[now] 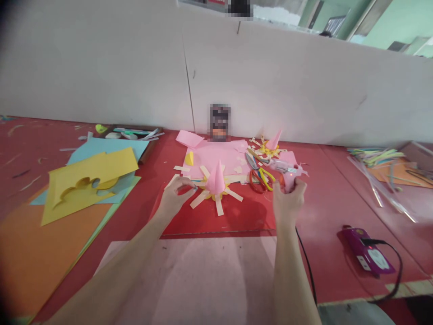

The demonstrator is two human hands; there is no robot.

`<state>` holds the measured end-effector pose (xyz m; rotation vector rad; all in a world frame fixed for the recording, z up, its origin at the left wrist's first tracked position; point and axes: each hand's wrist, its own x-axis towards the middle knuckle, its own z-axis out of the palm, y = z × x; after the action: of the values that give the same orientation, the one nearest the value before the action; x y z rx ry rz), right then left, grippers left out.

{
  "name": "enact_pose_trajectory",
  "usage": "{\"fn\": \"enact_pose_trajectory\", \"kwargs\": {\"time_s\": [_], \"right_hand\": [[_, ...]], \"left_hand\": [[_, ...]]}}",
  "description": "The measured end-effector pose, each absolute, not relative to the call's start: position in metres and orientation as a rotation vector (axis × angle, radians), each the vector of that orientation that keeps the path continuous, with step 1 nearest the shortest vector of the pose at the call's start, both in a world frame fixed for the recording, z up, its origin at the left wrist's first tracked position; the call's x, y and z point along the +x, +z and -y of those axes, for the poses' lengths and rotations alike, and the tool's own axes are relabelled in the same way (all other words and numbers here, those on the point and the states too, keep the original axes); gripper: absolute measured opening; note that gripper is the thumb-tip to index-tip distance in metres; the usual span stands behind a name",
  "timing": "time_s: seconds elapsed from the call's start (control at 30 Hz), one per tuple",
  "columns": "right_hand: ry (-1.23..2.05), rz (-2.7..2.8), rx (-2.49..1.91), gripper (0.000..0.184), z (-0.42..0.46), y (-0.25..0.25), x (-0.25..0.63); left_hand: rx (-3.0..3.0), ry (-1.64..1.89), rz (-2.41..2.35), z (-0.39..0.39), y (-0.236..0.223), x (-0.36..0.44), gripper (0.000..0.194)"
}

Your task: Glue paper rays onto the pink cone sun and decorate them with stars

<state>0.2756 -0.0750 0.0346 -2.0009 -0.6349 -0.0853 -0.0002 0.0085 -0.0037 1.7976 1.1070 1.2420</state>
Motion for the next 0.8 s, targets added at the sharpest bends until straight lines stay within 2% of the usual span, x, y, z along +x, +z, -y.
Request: {"fn": "enact_pose_trajectory", "kwargs": {"time_s": [0.27, 0.43, 0.8], "right_hand": [[0.139, 0.984, -1.872, 0.044, 0.065, -0.009, 0.271], [0.191, 0.958, -1.955, 0.048, 0.067, -0.005, 0.268], [0.269, 1.136, -1.912, 0.046, 0.073, 0.003, 0.242]], "left_hand": [[1.753, 1.203, -1.129, -0.007, 0.001, 0.005, 0.004], [1.714, 1.144, -1.155, -0.003, 0.003, 0.01, 0.009], [1.741, 1.086, -1.133, 0.0, 0.003, 0.009, 0.005]]}}
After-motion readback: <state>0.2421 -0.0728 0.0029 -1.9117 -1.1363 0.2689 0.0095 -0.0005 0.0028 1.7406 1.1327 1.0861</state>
